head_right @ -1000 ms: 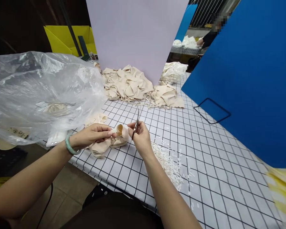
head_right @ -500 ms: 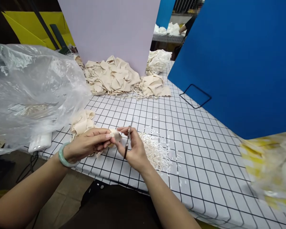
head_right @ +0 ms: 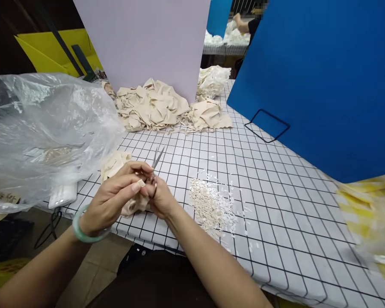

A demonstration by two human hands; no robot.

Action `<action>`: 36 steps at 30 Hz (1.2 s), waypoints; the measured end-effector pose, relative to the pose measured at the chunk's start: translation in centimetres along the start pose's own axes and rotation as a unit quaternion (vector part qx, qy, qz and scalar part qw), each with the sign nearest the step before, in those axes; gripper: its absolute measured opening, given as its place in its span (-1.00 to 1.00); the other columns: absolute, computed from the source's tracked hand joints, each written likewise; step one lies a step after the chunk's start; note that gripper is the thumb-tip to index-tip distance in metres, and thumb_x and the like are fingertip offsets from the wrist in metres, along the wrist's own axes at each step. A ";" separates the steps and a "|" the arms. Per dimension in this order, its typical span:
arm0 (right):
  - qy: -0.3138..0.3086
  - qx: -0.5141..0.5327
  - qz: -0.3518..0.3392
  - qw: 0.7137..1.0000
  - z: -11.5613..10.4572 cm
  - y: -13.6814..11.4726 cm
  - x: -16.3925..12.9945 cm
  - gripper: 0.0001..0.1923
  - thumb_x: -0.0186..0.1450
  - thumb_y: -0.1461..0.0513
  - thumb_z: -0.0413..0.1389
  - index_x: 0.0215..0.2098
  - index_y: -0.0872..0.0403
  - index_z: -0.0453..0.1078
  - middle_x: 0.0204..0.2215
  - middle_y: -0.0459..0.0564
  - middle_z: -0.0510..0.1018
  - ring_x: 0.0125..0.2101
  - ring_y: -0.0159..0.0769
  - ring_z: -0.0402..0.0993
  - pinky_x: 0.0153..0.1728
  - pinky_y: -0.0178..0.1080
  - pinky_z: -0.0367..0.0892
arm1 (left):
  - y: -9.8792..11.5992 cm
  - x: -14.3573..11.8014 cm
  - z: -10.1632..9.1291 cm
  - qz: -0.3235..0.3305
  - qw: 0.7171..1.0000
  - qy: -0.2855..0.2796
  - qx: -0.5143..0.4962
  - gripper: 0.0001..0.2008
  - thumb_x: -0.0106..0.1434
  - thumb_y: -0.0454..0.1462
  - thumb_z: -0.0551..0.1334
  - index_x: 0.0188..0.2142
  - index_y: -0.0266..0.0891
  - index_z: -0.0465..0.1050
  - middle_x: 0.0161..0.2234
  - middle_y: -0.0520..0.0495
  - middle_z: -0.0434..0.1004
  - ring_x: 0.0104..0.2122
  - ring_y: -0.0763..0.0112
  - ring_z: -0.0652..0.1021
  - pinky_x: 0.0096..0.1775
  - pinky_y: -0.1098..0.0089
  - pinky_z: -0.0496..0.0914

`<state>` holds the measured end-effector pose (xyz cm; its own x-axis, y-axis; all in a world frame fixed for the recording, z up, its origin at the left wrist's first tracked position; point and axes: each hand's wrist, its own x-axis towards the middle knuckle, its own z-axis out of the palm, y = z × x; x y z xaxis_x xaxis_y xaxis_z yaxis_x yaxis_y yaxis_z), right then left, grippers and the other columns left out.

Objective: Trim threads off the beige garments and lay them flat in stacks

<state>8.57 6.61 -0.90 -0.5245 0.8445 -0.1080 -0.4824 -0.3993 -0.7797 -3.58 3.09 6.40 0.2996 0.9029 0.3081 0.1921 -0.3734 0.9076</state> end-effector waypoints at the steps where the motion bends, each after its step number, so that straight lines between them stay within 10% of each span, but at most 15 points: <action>1: -0.005 -0.003 0.008 1.000 0.3 0.7 -0.3 -0.52 -0.03 -0.04 0.34 -0.30 -0.01 0.28 -0.46 -0.13 0.39 -0.47 -0.32 0.34 -0.43 -0.24 0.33 | -0.5 -0.2 0.5 -0.015 0.999 0.030 -0.034 -0.69 0.41 -0.24 0.09 -0.43 -0.25 0.47 -0.17 -0.16 0.41 -0.15 0.28 0.44 -0.07 0.27 0.41; 6: 0.100 -0.264 -0.034 0.959 -2.5 -0.2 -4.1 -0.64 0.14 -0.04 0.26 -0.30 0.00 0.30 -0.39 -0.08 0.43 -0.36 -0.25 0.37 -0.31 -0.19 0.33 | -2.8 -1.7 2.5 -0.101 0.979 0.107 -0.141 -0.68 0.43 -0.19 0.07 -0.40 -0.27 0.43 -0.23 -0.10 0.32 -0.49 0.53 0.30 -0.48 0.41 0.27; 11: 0.144 -0.550 -0.121 0.814 -5.3 -2.8 -9.3 -0.71 0.14 -0.02 0.28 -0.35 -0.01 0.42 -0.37 0.00 0.49 -0.26 -0.12 0.36 -0.19 -0.04 0.31 | -3.7 -2.3 4.8 -0.091 0.987 0.071 -0.112 -0.65 0.44 -0.16 0.06 -0.40 -0.25 0.44 -0.30 -0.15 0.28 -0.17 0.26 0.39 -0.43 0.41 0.29; 15: 0.153 -0.615 -0.161 0.756 -5.3 -2.7 -11.5 -0.65 0.10 -0.05 0.31 -0.51 0.00 0.35 -0.56 -0.06 0.44 -0.42 -0.20 0.29 -0.34 -0.11 0.25 | -4.4 -2.4 6.4 -0.083 0.990 0.036 -0.107 -0.64 0.43 -0.15 0.06 -0.43 -0.25 0.44 -0.28 -0.19 0.30 -0.06 0.18 0.37 -0.33 0.37 0.36; 36: 0.133 -0.631 -0.179 0.743 -5.8 -2.4 -12.3 -0.58 0.11 -0.01 0.31 -0.61 0.02 0.25 -0.69 -0.14 0.39 -0.55 -0.32 0.27 -0.38 -0.16 0.16 | -4.8 -2.4 7.2 -0.021 0.998 -0.024 -0.057 -0.72 0.43 -0.25 0.04 -0.37 -0.24 0.44 -0.18 -0.20 0.34 -0.03 0.20 0.35 -0.06 0.25 0.35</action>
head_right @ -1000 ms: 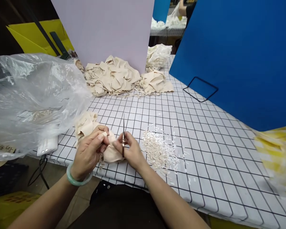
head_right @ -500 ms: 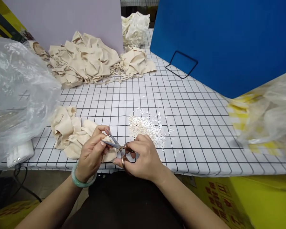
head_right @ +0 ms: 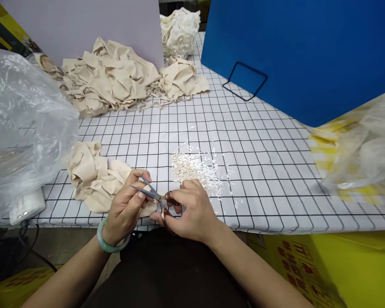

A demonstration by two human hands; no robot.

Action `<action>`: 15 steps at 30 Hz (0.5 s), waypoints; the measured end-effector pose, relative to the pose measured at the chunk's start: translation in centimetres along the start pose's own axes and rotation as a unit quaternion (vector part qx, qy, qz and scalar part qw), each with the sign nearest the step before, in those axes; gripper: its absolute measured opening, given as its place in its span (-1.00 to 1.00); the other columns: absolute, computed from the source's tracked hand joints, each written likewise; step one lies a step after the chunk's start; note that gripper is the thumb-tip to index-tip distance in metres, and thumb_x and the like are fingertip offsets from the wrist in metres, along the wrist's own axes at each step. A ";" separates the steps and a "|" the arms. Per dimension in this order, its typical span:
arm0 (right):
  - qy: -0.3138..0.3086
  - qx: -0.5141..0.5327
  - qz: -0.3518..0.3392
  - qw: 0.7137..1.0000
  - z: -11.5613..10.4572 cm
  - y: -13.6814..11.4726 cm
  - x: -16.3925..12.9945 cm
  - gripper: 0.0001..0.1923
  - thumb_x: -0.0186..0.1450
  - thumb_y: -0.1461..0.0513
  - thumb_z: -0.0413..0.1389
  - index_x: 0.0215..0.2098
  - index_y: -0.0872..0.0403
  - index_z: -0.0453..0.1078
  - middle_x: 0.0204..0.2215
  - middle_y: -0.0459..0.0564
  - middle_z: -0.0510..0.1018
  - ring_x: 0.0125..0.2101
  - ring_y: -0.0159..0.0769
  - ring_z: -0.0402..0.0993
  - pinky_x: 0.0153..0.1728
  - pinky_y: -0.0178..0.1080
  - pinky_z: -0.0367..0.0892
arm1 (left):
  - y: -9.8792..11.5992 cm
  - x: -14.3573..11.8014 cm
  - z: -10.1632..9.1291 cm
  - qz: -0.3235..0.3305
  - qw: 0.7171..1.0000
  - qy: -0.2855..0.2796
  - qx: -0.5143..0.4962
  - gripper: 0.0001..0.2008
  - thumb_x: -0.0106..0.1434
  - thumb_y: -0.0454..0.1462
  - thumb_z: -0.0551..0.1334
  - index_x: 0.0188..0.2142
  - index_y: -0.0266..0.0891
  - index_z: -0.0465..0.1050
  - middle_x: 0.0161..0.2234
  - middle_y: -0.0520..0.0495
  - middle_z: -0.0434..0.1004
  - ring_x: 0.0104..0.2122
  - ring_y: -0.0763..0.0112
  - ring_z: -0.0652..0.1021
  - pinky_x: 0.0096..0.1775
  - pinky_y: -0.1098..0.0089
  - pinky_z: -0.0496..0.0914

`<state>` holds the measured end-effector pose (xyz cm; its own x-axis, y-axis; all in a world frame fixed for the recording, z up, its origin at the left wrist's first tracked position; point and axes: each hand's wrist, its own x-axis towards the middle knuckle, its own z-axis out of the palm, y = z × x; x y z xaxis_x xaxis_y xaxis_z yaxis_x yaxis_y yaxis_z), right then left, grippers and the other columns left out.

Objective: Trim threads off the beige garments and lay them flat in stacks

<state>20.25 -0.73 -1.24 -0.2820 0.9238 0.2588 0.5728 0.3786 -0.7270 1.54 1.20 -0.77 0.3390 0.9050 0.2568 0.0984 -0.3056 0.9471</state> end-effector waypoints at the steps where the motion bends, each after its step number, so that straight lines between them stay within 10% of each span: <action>1: 0.000 0.000 -0.001 1.000 0.0 0.0 0.0 -0.59 0.11 -0.01 0.32 -0.61 0.02 0.26 -0.69 -0.14 0.39 -0.55 -0.33 0.27 -0.38 -0.16 0.16 | 0.0 0.0 0.0 0.002 1.000 -0.002 0.001 -0.72 0.43 -0.26 0.04 -0.36 -0.24 0.44 -0.17 -0.19 0.33 -0.03 0.21 0.35 -0.06 0.26 0.35; 15: 0.086 -0.044 0.039 0.995 0.0 1.2 -2.7 -0.53 0.22 0.03 0.27 -0.66 0.03 0.19 -0.72 -0.14 0.29 -0.58 -0.36 0.19 -0.43 -0.23 0.16 | -0.2 1.8 1.9 0.033 0.995 -0.092 0.011 -0.74 0.43 -0.31 0.03 -0.37 -0.26 0.40 -0.18 -0.15 0.29 -0.07 0.29 0.36 -0.07 0.33 0.34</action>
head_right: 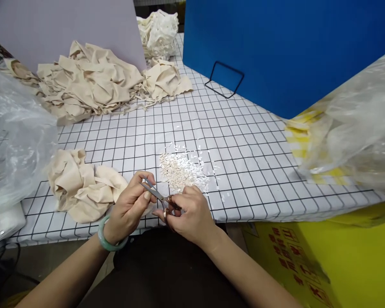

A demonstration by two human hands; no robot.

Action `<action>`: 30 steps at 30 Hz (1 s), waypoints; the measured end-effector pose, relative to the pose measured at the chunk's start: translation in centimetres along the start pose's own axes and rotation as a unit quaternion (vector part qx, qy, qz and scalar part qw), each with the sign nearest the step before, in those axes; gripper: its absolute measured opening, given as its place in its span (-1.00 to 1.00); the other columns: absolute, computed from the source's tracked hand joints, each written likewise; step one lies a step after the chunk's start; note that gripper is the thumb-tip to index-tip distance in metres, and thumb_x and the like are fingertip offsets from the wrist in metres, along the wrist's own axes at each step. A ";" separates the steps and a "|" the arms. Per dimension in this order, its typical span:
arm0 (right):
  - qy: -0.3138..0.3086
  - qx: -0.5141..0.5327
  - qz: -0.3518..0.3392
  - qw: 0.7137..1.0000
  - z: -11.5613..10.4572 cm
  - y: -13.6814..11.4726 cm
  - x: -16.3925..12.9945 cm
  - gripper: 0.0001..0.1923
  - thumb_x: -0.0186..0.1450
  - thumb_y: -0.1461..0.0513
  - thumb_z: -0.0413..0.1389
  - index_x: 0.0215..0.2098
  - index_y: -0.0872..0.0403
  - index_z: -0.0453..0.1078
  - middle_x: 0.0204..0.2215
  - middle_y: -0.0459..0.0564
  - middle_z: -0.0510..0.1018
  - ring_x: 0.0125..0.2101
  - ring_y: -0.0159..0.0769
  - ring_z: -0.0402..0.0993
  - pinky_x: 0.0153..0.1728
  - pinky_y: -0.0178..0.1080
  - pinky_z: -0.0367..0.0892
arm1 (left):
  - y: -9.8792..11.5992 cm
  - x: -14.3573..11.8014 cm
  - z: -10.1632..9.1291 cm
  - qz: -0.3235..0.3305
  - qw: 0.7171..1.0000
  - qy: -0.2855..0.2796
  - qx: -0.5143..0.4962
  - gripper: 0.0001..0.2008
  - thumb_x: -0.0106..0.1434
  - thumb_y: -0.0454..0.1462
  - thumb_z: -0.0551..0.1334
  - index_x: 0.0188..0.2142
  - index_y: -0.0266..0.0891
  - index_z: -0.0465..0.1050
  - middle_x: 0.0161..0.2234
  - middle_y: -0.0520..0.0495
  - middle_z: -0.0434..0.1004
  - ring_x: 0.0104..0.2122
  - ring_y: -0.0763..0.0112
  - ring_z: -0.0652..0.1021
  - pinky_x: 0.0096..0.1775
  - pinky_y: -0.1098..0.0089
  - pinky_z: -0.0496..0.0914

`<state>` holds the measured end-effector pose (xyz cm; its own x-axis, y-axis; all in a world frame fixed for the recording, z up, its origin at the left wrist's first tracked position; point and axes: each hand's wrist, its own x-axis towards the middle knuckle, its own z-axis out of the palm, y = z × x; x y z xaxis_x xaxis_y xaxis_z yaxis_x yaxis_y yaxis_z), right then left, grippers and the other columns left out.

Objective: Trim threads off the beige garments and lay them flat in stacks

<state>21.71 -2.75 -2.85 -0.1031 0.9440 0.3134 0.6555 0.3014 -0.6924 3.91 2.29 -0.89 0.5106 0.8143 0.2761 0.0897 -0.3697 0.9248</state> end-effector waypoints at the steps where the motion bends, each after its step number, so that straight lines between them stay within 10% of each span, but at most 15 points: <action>1: 0.012 -0.005 0.011 1.000 0.0 0.2 -0.3 -0.52 0.23 0.02 0.25 -0.67 0.03 0.19 -0.72 -0.14 0.28 -0.59 -0.37 0.18 -0.44 -0.23 0.16 | -0.2 0.3 0.3 -0.002 1.000 -0.012 -0.003 -0.73 0.43 -0.30 0.03 -0.38 -0.26 0.40 -0.18 -0.15 0.29 -0.07 0.29 0.36 -0.06 0.33 0.34; 7: 0.014 0.057 0.172 0.983 -0.7 1.6 -1.6 -0.50 0.18 -0.12 0.25 -0.64 0.03 0.28 -0.66 -0.11 0.32 -0.59 -0.37 0.21 -0.52 -0.27 0.20 | -0.6 1.5 1.0 -0.061 0.997 -0.044 -0.021 -0.68 0.43 -0.21 0.04 -0.42 -0.25 0.41 -0.19 -0.15 0.32 -0.11 0.26 0.42 -0.09 0.28 0.40; 14: -0.019 0.277 0.188 0.942 -2.3 2.6 0.3 -0.59 0.24 -0.11 0.18 -0.13 -0.05 0.28 -0.11 0.04 0.42 -0.15 -0.17 0.43 -0.23 -0.16 0.45 | 6.0 -0.7 -8.4 -0.033 0.996 0.046 -0.069 -0.73 0.32 -0.30 0.13 -0.51 -0.26 0.44 -0.27 -0.17 0.41 -0.18 0.20 0.44 -0.20 0.26 0.46; 20: -0.094 0.305 0.204 0.925 1.6 0.0 3.5 -0.67 0.22 0.08 0.24 -0.17 -0.05 0.21 0.08 0.03 0.39 -0.37 -0.36 0.44 -0.33 -0.18 0.45 | 8.9 -4.2 -11.9 -0.003 0.988 0.126 -0.090 -0.73 0.28 -0.27 0.13 -0.55 -0.24 0.42 -0.28 -0.16 0.41 -0.21 0.19 0.44 -0.15 0.21 0.47; 25: -0.113 0.065 0.108 0.986 6.5 -0.4 6.6 -0.69 0.16 0.21 0.25 -0.18 -0.02 0.26 -0.16 0.02 0.51 -0.22 -0.12 0.42 -0.23 -0.06 0.38 | 6.7 -5.4 -11.1 -0.051 0.984 0.129 -0.116 -0.72 0.29 -0.26 0.13 -0.53 -0.27 0.44 -0.25 -0.17 0.40 -0.18 0.20 0.47 -0.13 0.25 0.44; 30: -0.099 -0.128 0.050 0.985 8.6 -0.2 9.5 -0.85 0.19 0.31 0.15 -0.29 0.01 0.29 -0.28 0.01 0.57 -0.18 -0.03 0.35 -0.14 -0.03 0.26 | 3.8 -6.1 -11.3 -0.075 0.970 0.168 -0.158 -0.73 0.28 -0.28 0.15 -0.54 -0.28 0.45 -0.24 -0.17 0.40 -0.18 0.26 0.45 -0.16 0.34 0.42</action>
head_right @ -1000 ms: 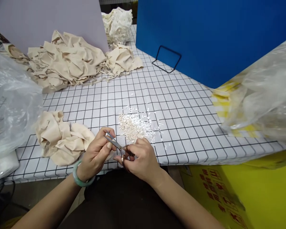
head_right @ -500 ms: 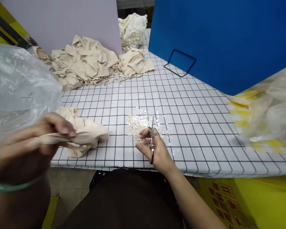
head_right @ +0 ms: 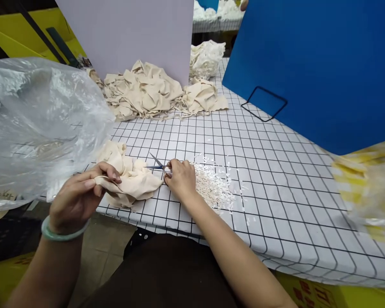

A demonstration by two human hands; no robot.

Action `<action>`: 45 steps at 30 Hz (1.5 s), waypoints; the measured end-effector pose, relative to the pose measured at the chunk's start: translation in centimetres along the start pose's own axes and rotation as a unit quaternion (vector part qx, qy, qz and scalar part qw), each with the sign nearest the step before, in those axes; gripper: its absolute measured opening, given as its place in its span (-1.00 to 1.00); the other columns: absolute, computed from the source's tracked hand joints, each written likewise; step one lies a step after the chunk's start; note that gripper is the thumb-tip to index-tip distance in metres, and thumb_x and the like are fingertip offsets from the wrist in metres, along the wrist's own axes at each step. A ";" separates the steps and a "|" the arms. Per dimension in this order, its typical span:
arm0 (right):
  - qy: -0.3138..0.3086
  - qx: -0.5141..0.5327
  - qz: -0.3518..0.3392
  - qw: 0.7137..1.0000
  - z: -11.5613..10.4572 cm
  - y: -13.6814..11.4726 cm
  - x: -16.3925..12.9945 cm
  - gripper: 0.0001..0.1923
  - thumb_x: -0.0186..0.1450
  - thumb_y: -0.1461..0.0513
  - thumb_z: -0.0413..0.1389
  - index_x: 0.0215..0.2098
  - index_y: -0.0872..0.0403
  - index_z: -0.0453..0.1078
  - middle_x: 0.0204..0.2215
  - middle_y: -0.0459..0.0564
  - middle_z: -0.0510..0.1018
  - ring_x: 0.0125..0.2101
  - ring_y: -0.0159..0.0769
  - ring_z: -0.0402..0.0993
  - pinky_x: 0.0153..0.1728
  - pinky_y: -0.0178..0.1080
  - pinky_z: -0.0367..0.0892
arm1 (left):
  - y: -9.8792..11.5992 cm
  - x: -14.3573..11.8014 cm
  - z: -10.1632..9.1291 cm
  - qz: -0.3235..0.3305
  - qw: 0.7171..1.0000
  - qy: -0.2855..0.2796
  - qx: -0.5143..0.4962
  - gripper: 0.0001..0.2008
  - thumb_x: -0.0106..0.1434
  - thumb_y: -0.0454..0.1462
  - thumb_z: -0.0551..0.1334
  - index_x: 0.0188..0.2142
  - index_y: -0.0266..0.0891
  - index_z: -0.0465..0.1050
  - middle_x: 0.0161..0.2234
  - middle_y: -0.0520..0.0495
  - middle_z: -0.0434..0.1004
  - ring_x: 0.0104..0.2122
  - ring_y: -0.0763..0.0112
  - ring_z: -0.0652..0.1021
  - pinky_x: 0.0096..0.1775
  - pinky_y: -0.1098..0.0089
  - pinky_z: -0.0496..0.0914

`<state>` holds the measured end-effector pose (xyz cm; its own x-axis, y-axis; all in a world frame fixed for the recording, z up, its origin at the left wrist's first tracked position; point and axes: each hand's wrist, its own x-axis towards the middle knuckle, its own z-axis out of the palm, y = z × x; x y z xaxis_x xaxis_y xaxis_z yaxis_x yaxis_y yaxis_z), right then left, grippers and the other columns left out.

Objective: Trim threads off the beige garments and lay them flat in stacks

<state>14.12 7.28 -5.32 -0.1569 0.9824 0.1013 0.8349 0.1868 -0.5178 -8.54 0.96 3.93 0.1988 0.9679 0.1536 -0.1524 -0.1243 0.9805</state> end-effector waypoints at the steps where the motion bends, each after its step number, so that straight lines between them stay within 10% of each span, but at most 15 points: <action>1: -0.007 -0.016 0.000 1.000 0.0 -0.2 0.3 -0.87 0.19 0.31 0.14 -0.30 0.01 0.30 -0.29 0.01 0.57 -0.19 -0.03 0.35 -0.15 -0.04 0.25 | -0.5 0.0 -0.3 -0.006 1.000 0.008 -0.004 -0.73 0.28 -0.29 0.15 -0.54 -0.28 0.45 -0.24 -0.17 0.41 -0.18 0.27 0.45 -0.16 0.35 0.41; 8: -0.082 -0.013 0.050 0.995 -1.8 0.8 1.8 -0.88 0.19 0.31 0.12 -0.29 0.02 0.34 -0.38 0.00 0.54 -0.28 -0.10 0.38 -0.25 -0.13 0.25 | -2.7 -0.6 -1.8 -0.047 0.998 0.016 0.036 -0.69 0.33 -0.26 0.12 -0.54 -0.27 0.41 -0.21 -0.18 0.41 -0.20 0.26 0.42 -0.24 0.34 0.36; 13: 0.012 0.026 0.168 0.985 -5.9 3.5 1.7 -0.85 0.17 0.27 0.19 -0.30 0.03 0.33 -0.33 0.03 0.51 -0.28 -0.11 0.40 -0.31 -0.12 0.29 | -2.1 -0.4 -2.1 0.002 0.984 0.059 0.166 -0.74 0.35 -0.24 0.15 -0.44 -0.24 0.49 -0.15 -0.14 0.36 -0.13 0.26 0.41 -0.16 0.34 0.37; 16: -0.020 0.196 0.129 0.972 -6.4 0.6 0.1 -0.60 0.09 0.13 0.33 -0.18 0.01 0.31 -0.15 0.07 0.50 -0.20 -0.09 0.41 -0.28 -0.08 0.35 | -0.1 1.2 -0.6 0.016 0.978 0.040 0.202 -0.78 0.38 -0.22 0.13 -0.33 -0.23 0.51 -0.23 -0.09 0.34 -0.33 0.40 0.41 -0.38 0.40 0.37; 21: -0.082 0.493 -0.023 0.866 -4.2 -5.9 0.9 -0.59 0.10 0.05 0.31 -0.26 -0.03 0.20 -0.24 -0.09 0.46 -0.25 -0.26 0.44 -0.27 -0.17 0.41 | 6.1 6.5 1.6 0.086 0.965 -0.071 0.236 -0.76 0.39 -0.27 0.12 -0.38 -0.26 0.49 -0.48 0.01 0.34 -0.52 0.51 0.36 -0.51 0.48 0.29; 25: -0.006 0.407 0.031 0.913 -3.5 -4.6 4.1 -0.55 0.05 0.08 0.31 -0.29 -0.03 0.14 -0.27 -0.10 0.46 -0.31 -0.27 0.43 -0.33 -0.19 0.38 | 8.9 11.4 -0.2 0.138 0.958 0.070 0.242 -0.73 0.38 -0.37 0.08 -0.43 -0.29 0.45 -0.49 0.02 0.35 -0.59 0.59 0.32 -0.50 0.50 0.25; 30: -0.049 0.088 0.045 0.994 -1.0 -1.2 1.2 -0.69 0.06 0.23 0.26 -0.34 0.00 0.19 -0.33 -0.06 0.51 -0.30 -0.18 0.42 -0.32 -0.17 0.28 | 5.4 16.3 -4.2 0.120 0.939 0.126 0.295 -0.85 0.33 -0.36 0.13 -0.33 -0.29 0.47 -0.38 -0.08 0.47 -0.39 0.40 0.46 -0.27 0.33 0.41; 36: 0.015 -0.074 0.071 0.995 -1.6 2.5 0.7 -0.88 0.18 0.23 0.09 -0.30 0.00 0.24 -0.37 -0.04 0.50 -0.30 -0.09 0.38 -0.25 -0.11 0.18 | -0.6 16.7 -6.1 0.045 0.819 0.110 0.561 -0.76 0.27 -0.31 0.17 -0.09 -0.37 0.44 -0.01 -0.30 0.43 0.04 0.10 0.40 0.14 0.11 0.27; 40: 0.106 -0.077 0.128 0.983 -4.5 5.2 2.5 -0.83 0.19 0.16 0.10 -0.29 -0.01 0.20 -0.29 0.01 0.50 -0.20 -0.03 0.36 -0.15 -0.03 0.14 | -3.9 14.8 -5.8 -0.086 0.775 0.067 0.623 -0.79 0.27 -0.22 0.16 -0.29 -0.33 0.49 -0.14 -0.32 0.49 0.00 0.00 0.43 0.06 0.08 0.30; 45: 0.165 0.053 0.107 0.979 -5.9 4.0 2.1 -0.71 0.17 0.04 0.16 -0.28 -0.03 0.19 -0.25 0.02 0.50 -0.16 -0.02 0.37 -0.03 0.09 0.12 | -6.9 14.6 -5.1 -0.144 0.792 0.008 0.593 -0.78 -0.07 -0.25 0.39 -0.58 -0.30 0.38 -0.31 -0.31 0.53 -0.01 -0.25 0.42 0.07 -0.17 0.19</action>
<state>20.24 10.11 -2.14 0.2088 0.9478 0.2409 0.7683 -0.0065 -0.6400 -9.55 17.07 -1.21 0.0468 0.9948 -0.0904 0.9160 -0.0067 0.4011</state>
